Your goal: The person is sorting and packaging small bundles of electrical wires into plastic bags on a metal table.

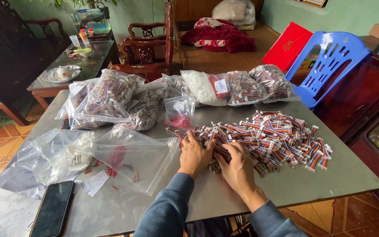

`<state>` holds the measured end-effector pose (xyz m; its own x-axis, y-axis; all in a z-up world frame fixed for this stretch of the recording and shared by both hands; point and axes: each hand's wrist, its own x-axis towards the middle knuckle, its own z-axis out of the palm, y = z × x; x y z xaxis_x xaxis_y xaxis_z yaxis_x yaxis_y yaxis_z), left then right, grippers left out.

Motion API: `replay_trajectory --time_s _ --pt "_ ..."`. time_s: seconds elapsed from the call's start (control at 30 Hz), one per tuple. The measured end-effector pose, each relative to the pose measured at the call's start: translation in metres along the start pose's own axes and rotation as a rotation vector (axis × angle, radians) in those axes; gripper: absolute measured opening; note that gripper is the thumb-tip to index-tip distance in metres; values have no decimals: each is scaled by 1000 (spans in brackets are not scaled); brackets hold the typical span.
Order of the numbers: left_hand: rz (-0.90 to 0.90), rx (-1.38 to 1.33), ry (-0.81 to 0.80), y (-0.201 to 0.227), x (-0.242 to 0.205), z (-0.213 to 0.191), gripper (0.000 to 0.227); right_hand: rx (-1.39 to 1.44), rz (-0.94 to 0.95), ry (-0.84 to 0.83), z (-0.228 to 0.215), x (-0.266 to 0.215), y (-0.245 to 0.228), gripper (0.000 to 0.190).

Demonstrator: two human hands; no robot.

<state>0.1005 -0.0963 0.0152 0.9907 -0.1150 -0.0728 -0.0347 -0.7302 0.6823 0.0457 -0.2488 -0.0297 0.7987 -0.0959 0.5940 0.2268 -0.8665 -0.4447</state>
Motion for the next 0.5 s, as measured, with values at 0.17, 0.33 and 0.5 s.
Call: replay_trajectory --time_s 0.17,0.33,0.5 --pt "-54 -66 16 3 6 1 109 246 6 -47 -1 1 -28 21" --pt "-51 -14 -13 6 6 -3 117 364 78 -22 -5 -4 -25 17" --pt "-58 106 -34 34 -12 -18 104 110 19 120 -5 -3 -11 30"
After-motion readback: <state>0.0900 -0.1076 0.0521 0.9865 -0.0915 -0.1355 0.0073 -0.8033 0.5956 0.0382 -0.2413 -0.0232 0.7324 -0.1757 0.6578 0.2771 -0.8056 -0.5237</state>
